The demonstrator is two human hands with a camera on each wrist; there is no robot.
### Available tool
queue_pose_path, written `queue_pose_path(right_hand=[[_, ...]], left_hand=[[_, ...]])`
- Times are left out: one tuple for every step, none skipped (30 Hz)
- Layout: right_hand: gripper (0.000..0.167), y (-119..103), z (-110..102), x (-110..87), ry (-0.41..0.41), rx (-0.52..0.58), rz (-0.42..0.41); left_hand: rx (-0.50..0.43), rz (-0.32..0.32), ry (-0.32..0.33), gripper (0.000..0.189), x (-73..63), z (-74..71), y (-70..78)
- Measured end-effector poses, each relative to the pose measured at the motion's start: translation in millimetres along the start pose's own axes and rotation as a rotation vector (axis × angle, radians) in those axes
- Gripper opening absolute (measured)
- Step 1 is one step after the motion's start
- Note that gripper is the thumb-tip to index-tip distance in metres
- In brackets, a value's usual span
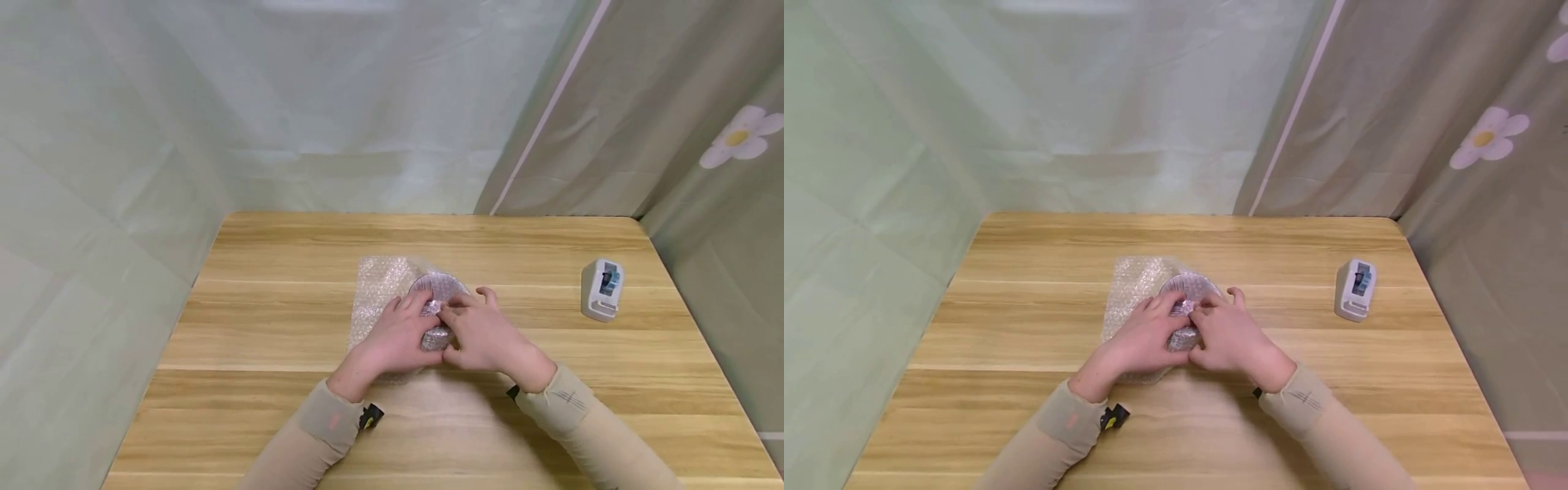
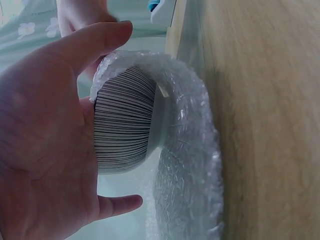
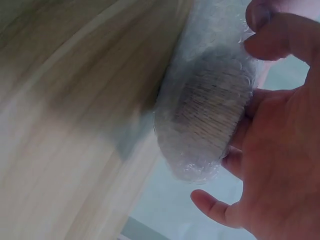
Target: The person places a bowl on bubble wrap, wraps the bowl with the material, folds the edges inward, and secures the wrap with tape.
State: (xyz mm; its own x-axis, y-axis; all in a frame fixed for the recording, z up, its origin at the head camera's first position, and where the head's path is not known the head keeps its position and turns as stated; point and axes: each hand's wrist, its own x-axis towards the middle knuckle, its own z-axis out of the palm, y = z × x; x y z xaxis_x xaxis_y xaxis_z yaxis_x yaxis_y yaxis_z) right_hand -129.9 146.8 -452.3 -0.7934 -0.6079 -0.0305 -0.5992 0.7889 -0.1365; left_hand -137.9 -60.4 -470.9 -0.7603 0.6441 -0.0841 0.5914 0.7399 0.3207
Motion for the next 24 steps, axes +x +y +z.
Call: queue_pose_path(right_hand=[[0.061,0.7,0.6,0.7,0.002,-0.002,-0.005],[0.059,1.4,1.6,1.7,0.005,-0.004,-0.008],[0.057,1.9,2.3,2.6,0.012,-0.007,-0.013],[0.054,2.3,3.2,3.6,0.021,-0.012,-0.016],[0.051,2.6,3.9,4.5,0.031,-0.016,-0.019],[0.048,2.8,4.3,5.5,0.042,-0.018,-0.021],[0.045,2.9,4.7,6.2,0.051,-0.019,-0.020],[0.043,3.1,5.1,6.9,0.060,-0.020,-0.020],[0.042,3.1,4.9,7.3,0.069,-0.023,-0.020],[0.041,3.1,5.3,7.2,0.075,-0.021,-0.017],[0.041,3.1,5.6,7.2,0.080,-0.016,-0.016],[0.041,3.1,5.9,7.1,0.084,-0.014,-0.016],[0.042,3.2,6.4,7.0,0.087,-0.010,-0.016],[0.042,3.3,7.0,6.9,0.090,-0.006,-0.016],[0.042,3.2,7.3,6.6,0.094,-0.002,-0.015],[0.043,3.3,7.8,6.4,0.095,0.004,-0.014],[0.043,3.1,8.1,6.3,0.096,0.010,-0.011],[0.043,2.8,8.3,6.1,0.097,0.017,-0.006],[0.043,2.6,8.6,6.0,0.096,0.022,0.000],[0.043,2.2,8.8,5.9,0.095,0.023,0.006],[0.043,1.7,8.9,6.1,0.093,0.026,0.012],[0.043,1.1,9.1,6.3,0.091,0.029,0.017],[0.042,0.4,9.1,6.4,0.091,0.033,0.021],[0.042,-0.3,9.3,6.6,0.091,0.034,0.025]], left_hand=[[-0.002,0.000,0.001,0.066,-0.1,-0.3,-0.2],[-0.003,0.001,0.002,0.067,-0.1,-0.3,-0.6],[-0.003,0.001,0.000,0.068,-0.1,-0.6,-0.9],[-0.007,0.000,-0.001,0.068,-0.1,-0.6,-1.2],[-0.010,0.000,-0.005,0.069,-0.1,-0.7,-1.5],[-0.013,0.001,-0.007,0.070,-0.1,-1.0,-1.6],[-0.016,0.003,-0.011,0.070,-0.2,-1.4,-1.6],[-0.016,0.005,-0.013,0.070,0.0,-1.5,-1.8],[-0.014,0.009,-0.014,0.069,0.2,-1.8,-1.8],[-0.012,0.011,-0.013,0.068,0.1,-1.6,-1.4],[-0.006,0.015,-0.010,0.067,-0.1,-1.4,-1.1],[0.002,0.017,-0.007,0.066,-0.1,-1.2,-0.8],[0.009,0.019,-0.005,0.065,-0.2,-1.0,-0.5],[0.016,0.020,-0.004,0.065,-0.2,-0.9,-0.2],[0.020,0.022,-0.004,0.065,-0.3,-1.1,0.0],[0.021,0.023,-0.005,0.065,-0.4,-1.4,0.2],[0.020,0.025,-0.007,0.065,-0.5,-1.6,0.2],[0.016,0.028,-0.008,0.066,-0.4,-1.7,0.0],[0.012,0.034,-0.008,0.066,-0.1,-1.6,-0.6],[0.006,0.041,-0.007,0.066,0.2,-1.8,-1.3],[0.002,0.049,-0.004,0.065,0.4,-1.8,-2.3],[-0.004,0.056,0.001,0.065,0.7,-1.5,-3.5],[-0.008,0.062,0.006,0.063,0.9,-1.3,-4.6],[-0.012,0.067,0.011,0.062,1.1,-1.4,-5.7]])
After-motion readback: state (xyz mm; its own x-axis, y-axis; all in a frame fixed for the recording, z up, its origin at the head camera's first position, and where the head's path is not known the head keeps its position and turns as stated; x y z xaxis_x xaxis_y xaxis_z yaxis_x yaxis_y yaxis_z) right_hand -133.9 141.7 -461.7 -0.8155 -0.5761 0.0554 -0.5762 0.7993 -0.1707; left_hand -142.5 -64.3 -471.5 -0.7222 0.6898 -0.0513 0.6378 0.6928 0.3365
